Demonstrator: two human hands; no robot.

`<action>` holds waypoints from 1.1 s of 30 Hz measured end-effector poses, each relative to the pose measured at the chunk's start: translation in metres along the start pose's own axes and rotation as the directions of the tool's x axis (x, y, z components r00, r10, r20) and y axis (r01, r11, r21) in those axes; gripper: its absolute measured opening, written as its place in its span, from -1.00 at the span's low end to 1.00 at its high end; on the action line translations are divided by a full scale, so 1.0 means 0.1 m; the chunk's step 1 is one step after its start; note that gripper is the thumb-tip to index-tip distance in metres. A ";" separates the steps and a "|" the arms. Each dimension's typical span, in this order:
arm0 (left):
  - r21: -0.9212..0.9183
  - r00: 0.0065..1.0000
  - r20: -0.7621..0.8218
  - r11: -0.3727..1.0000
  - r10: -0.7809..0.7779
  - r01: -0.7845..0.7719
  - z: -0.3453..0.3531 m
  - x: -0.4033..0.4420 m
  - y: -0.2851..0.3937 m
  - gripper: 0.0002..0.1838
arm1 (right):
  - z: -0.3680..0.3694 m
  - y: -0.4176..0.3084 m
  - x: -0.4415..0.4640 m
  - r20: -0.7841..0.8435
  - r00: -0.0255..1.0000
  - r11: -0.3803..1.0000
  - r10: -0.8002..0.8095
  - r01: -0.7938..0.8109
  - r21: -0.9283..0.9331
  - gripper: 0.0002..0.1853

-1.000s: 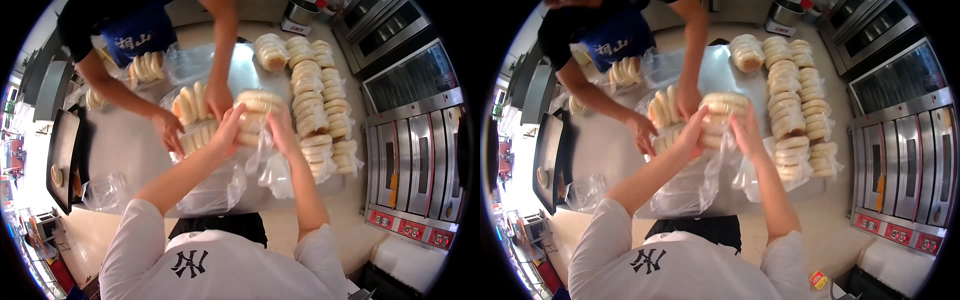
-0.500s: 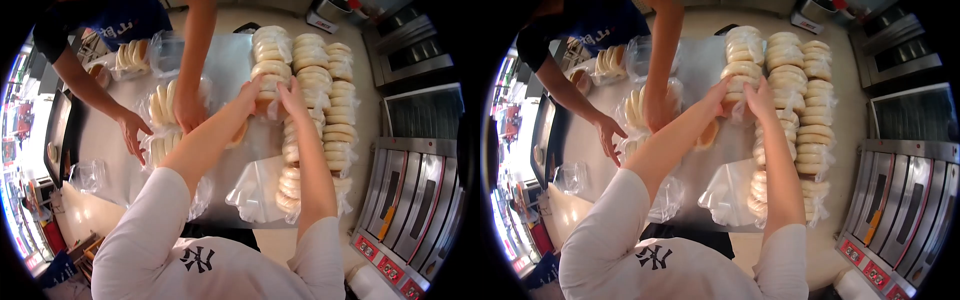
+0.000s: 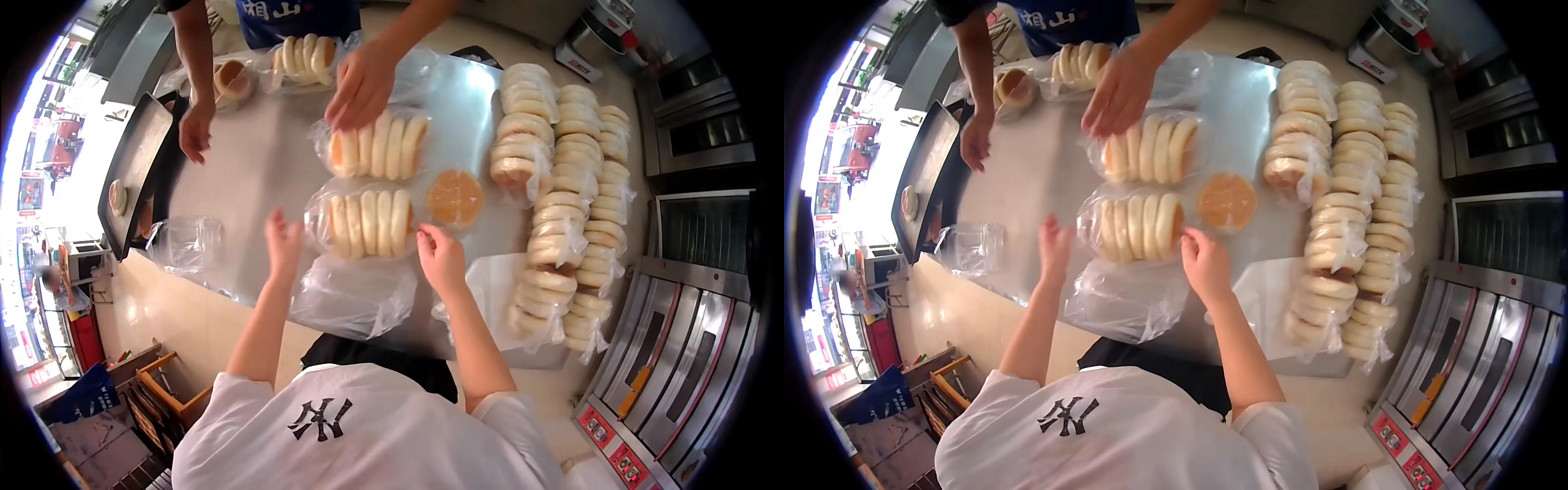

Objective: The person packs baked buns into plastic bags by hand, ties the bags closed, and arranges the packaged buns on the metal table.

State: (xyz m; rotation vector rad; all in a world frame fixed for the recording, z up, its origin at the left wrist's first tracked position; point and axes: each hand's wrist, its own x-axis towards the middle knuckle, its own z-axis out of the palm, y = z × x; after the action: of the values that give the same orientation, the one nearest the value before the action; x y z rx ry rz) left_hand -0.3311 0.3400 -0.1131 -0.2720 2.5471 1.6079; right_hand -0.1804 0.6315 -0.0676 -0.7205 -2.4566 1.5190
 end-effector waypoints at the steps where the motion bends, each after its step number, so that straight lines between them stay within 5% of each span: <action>1: 0.152 0.988 0.119 0.981 0.102 -0.120 -0.04 -0.06 -0.03 -0.35 | 0.12 0.00 0.01 -0.042 0.997 0.986 -0.058 0.051 -0.158 -0.75; 2: 0.280 0.950 0.249 0.925 0.189 -0.258 0.02 -0.08 -0.05 -0.30 | 0.18 0.00 0.03 0.000 1.000 0.951 0.002 -0.002 -0.309 -0.72; 5: 0.332 0.925 0.249 0.872 0.288 -0.361 0.00 -0.16 0.39 -0.23 | 0.30 -0.01 0.06 0.029 0.970 0.847 0.240 -0.195 -0.495 -0.70; 9: 0.583 0.884 0.303 0.664 0.356 -0.467 -0.01 -0.13 0.52 -0.23 | 0.42 0.14 0.12 0.046 0.957 0.771 0.285 -0.201 -0.605 -0.64; 11: 0.641 0.915 0.403 0.720 -0.022 -0.265 0.04 0.02 0.34 -0.32 | 0.48 0.20 0.16 0.005 0.956 0.756 0.294 -0.229 -0.613 -0.63; 12: 0.591 0.919 0.390 0.751 0.054 -0.295 0.01 0.03 0.40 -0.57 | 0.47 0.19 0.20 -0.008 0.936 0.734 0.351 -0.281 -0.618 -0.69; 13: 0.587 0.918 0.392 0.754 0.055 -0.296 -0.02 0.01 0.45 -0.57 | 0.42 0.21 0.20 -0.011 0.936 0.732 0.351 -0.282 -0.620 -0.69; 15: 0.508 0.902 0.426 0.806 0.070 -0.303 -0.13 -0.02 0.63 -0.72 | 0.32 0.22 0.18 -0.060 0.954 0.864 0.295 -0.293 -0.410 -0.74; 19: 0.345 0.895 0.441 0.908 0.066 -0.237 -0.35 -0.17 1.03 -0.68 | 0.24 -0.64 0.03 -0.127 0.980 0.948 0.151 -0.180 -0.261 -0.76; 22: 0.336 0.875 0.474 0.899 0.096 -0.281 -0.39 -0.29 1.28 -0.72 | 0.40 -1.05 0.05 -0.141 0.976 0.985 -0.167 0.160 -0.057 -0.79; 23: 0.172 0.828 0.364 0.843 0.426 -0.510 -0.35 -0.27 1.24 -0.73 | 0.50 -1.12 0.09 -0.132 0.962 0.971 -0.238 0.239 -0.008 -0.81; 25: 0.043 0.691 0.194 0.698 0.697 -0.715 -0.37 -0.27 1.28 -0.75 | 0.62 -1.59 0.06 -0.057 0.968 0.962 -0.244 0.249 0.116 -0.82; 26: -0.170 0.849 0.315 0.906 0.424 -0.389 -0.45 -0.28 1.39 -0.75 | 0.68 -1.77 0.04 -0.055 0.968 0.962 -0.243 0.248 0.112 -0.82; 27: -0.309 0.864 0.485 0.951 0.133 0.027 -0.52 -0.26 1.45 -0.76 | 0.74 -1.94 0.02 0.022 0.964 0.954 -0.264 0.258 0.152 -0.83; 29: -0.341 0.821 0.558 0.935 0.122 0.093 -0.65 -0.16 1.46 -0.74 | 0.78 -2.10 -0.02 0.099 0.950 0.942 -0.296 0.273 0.192 -0.83; 33: -0.236 0.706 0.681 0.971 0.193 -0.037 -1.00 -0.09 1.87 -0.74 | 0.85 -2.21 -0.03 0.029 0.930 0.842 -0.365 0.317 0.436 -0.85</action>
State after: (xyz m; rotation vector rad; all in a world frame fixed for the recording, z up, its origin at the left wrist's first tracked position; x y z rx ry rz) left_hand -0.3627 0.3286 0.0962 0.4311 1.8332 1.5997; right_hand -0.2789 0.4813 0.0868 -0.1090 -2.0533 1.8826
